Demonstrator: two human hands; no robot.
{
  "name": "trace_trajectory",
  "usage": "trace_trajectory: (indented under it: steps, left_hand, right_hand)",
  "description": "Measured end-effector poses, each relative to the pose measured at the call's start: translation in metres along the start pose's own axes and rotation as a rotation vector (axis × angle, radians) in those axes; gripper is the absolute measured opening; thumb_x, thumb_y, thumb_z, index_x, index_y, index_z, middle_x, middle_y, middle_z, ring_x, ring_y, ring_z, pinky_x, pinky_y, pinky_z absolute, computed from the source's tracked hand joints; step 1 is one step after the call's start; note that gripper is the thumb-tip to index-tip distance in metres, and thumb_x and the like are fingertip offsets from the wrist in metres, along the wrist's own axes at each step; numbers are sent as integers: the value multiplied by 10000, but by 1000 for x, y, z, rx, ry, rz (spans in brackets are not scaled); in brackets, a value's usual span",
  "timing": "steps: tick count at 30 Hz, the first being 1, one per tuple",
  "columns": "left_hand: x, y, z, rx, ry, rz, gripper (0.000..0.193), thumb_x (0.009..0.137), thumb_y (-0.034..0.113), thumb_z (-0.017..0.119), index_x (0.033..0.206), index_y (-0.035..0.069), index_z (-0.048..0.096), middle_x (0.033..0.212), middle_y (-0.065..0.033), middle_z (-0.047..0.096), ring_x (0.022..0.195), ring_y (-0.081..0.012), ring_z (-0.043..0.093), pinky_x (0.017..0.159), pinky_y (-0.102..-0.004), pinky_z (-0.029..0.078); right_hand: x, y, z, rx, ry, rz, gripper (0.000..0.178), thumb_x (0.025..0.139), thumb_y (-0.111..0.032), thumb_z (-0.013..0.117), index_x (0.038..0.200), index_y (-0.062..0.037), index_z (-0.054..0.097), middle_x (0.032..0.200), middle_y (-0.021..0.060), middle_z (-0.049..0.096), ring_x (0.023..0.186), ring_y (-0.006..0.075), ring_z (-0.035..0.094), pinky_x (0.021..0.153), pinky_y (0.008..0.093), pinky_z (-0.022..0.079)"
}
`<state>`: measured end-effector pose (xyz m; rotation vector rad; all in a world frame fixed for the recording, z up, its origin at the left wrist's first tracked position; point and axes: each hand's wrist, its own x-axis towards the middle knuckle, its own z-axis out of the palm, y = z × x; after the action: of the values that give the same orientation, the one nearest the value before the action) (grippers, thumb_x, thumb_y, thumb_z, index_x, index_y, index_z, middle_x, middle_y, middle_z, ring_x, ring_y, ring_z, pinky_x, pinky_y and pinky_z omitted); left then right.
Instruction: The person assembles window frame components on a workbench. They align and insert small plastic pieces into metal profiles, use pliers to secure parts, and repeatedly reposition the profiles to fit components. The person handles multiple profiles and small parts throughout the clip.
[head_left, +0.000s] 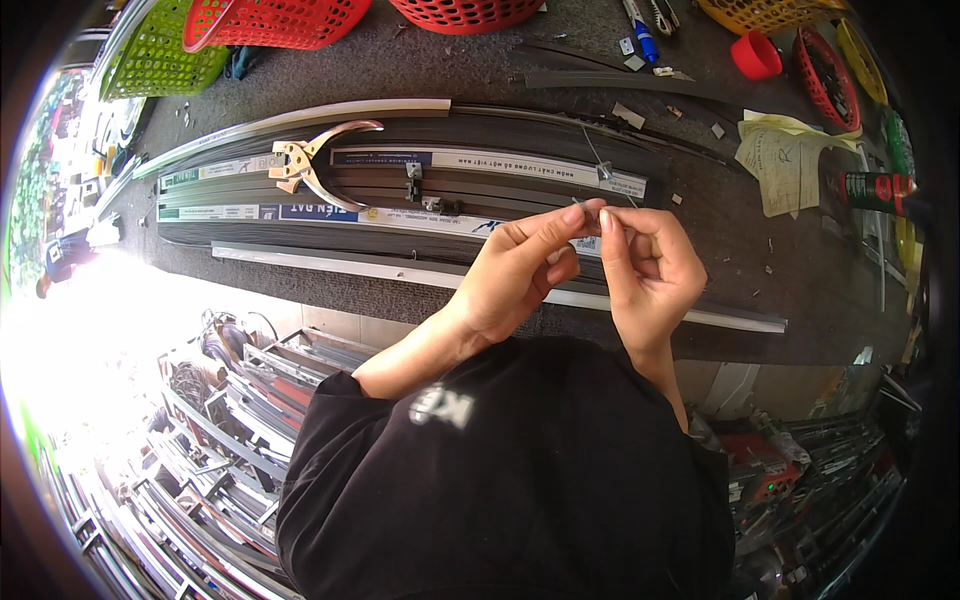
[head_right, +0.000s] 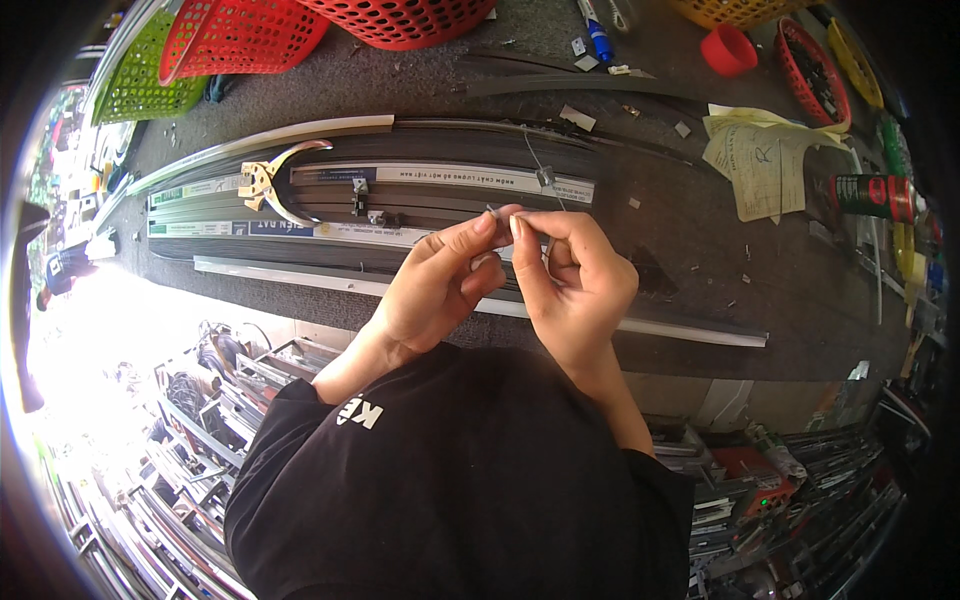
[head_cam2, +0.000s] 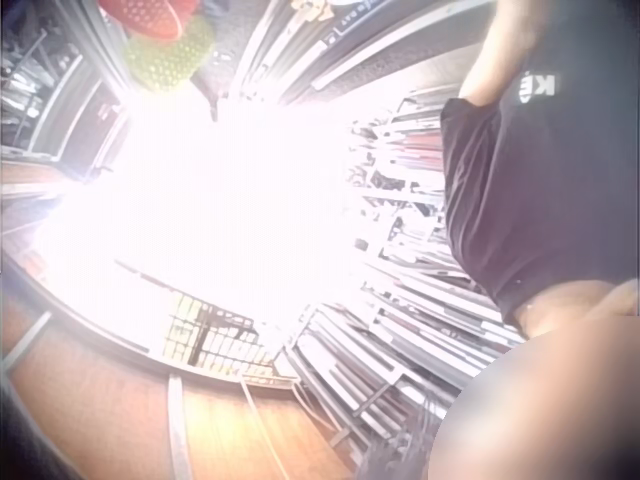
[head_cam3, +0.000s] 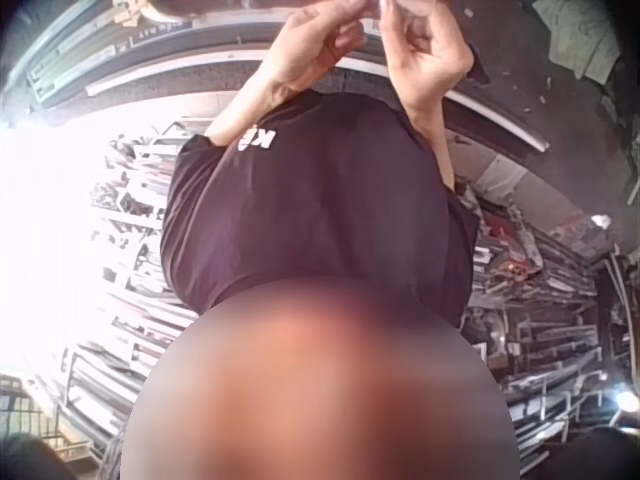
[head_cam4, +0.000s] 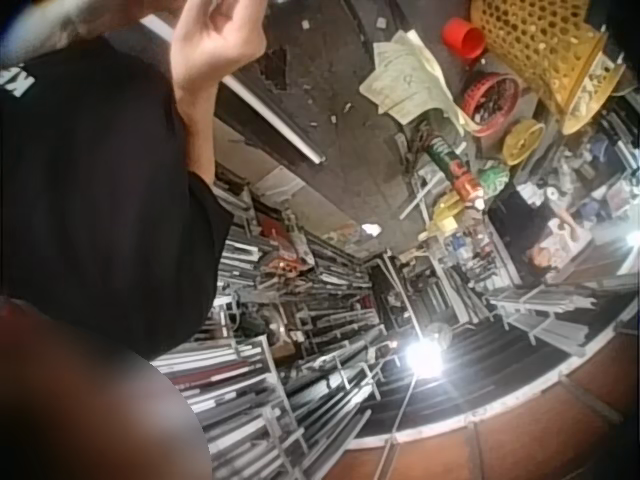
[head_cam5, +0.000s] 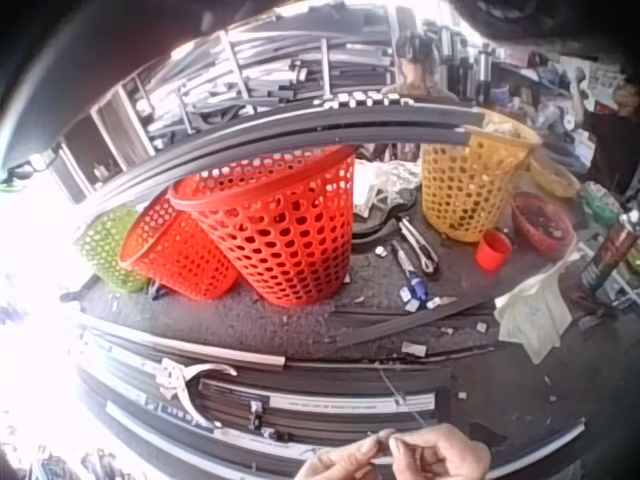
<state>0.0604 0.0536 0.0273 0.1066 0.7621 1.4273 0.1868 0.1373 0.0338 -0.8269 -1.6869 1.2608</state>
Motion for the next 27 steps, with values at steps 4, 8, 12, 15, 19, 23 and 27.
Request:
trace_trajectory:
  steps: [4,8,12,15,19,23,27]
  left_hand:
    - [-3,2,4,354,26,85,292,1028,264,631,1108,0,727,746,35,556,657,-45,400,595,-223,333]
    - [0,6,2,523,60,228,206,955,197,734,989,-5,761,772,6,650,633,-30,480,549,-200,375]
    - [1,11,0,631,101,301,173,899,165,795,946,0,770,794,-17,711,630,-31,561,544,-188,441]
    - [2,11,2,581,119,349,153,888,141,803,925,-2,766,799,-25,718,650,-42,595,565,-189,471]
    - [7,6,2,536,110,497,141,874,121,813,904,-5,757,797,-32,722,645,-60,615,575,-198,495]
    - [5,5,-4,498,124,444,161,871,131,817,905,-8,742,823,-45,718,667,-69,621,585,-201,493]
    - [5,4,-9,352,119,382,181,899,149,791,956,-13,733,860,-60,719,686,-78,619,604,-203,487]
  right_hand:
    - [1,-3,-5,9,-8,86,59,900,32,724,959,29,729,678,-77,545,566,-35,349,482,166,273]
    - [3,-13,-10,136,-81,266,55,920,-1,716,970,23,715,680,-92,517,596,-36,366,515,158,269]
    - [5,-14,-10,214,-122,312,71,952,-48,695,990,12,686,693,-90,526,620,-36,399,554,154,286]
    - [4,-12,-11,325,-153,367,81,965,-70,685,996,4,674,711,-77,557,630,-34,426,566,155,297]
    - [4,-10,-13,346,-203,402,91,965,-86,695,1004,-5,680,736,-60,599,640,-31,455,559,158,298]
    - [6,-10,-14,355,-225,417,111,957,-101,716,1004,-2,699,740,-54,623,640,-31,464,551,163,293]
    - [6,-11,-13,249,-201,406,102,928,-79,749,976,8,726,678,-77,568,611,-32,427,532,171,275]
